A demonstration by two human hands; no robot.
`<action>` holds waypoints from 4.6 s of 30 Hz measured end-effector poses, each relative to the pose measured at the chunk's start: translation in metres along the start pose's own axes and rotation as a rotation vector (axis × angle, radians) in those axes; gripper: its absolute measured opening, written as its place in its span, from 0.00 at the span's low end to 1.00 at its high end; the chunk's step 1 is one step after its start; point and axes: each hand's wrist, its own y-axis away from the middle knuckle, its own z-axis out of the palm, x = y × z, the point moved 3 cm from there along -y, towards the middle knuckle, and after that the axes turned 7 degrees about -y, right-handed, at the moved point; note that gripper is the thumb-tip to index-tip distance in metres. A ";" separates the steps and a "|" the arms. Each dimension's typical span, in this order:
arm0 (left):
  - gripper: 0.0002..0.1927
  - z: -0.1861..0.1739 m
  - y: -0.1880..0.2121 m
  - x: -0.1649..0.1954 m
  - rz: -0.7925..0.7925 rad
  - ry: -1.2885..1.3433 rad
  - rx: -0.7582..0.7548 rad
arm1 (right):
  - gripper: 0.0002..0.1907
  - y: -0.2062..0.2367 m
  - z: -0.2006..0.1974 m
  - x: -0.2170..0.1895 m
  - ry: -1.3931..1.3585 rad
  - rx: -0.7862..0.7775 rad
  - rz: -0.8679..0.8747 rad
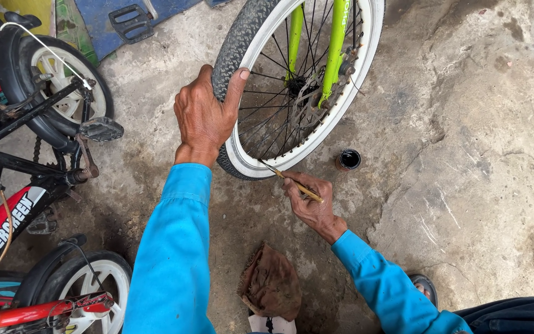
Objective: The person holds the front wheel of a green bicycle steady with one hand and uses a small brush to apply dark paint to the white tire sidewall, dipping the brush into a small can on the ground between strokes. They rotate the wheel gradually to reach new sections of the sidewall and set the brush down near a rag at the end.
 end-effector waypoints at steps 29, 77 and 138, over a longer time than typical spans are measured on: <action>0.43 -0.001 0.000 0.001 -0.015 -0.016 -0.021 | 0.12 -0.013 -0.003 -0.003 0.071 0.017 -0.086; 0.31 -0.014 0.000 0.014 0.004 0.002 0.013 | 0.14 -0.011 -0.012 -0.023 0.089 0.156 0.043; 0.37 -0.013 -0.002 0.011 -0.055 -0.060 -0.048 | 0.21 -0.040 -0.017 -0.090 0.259 0.265 -0.134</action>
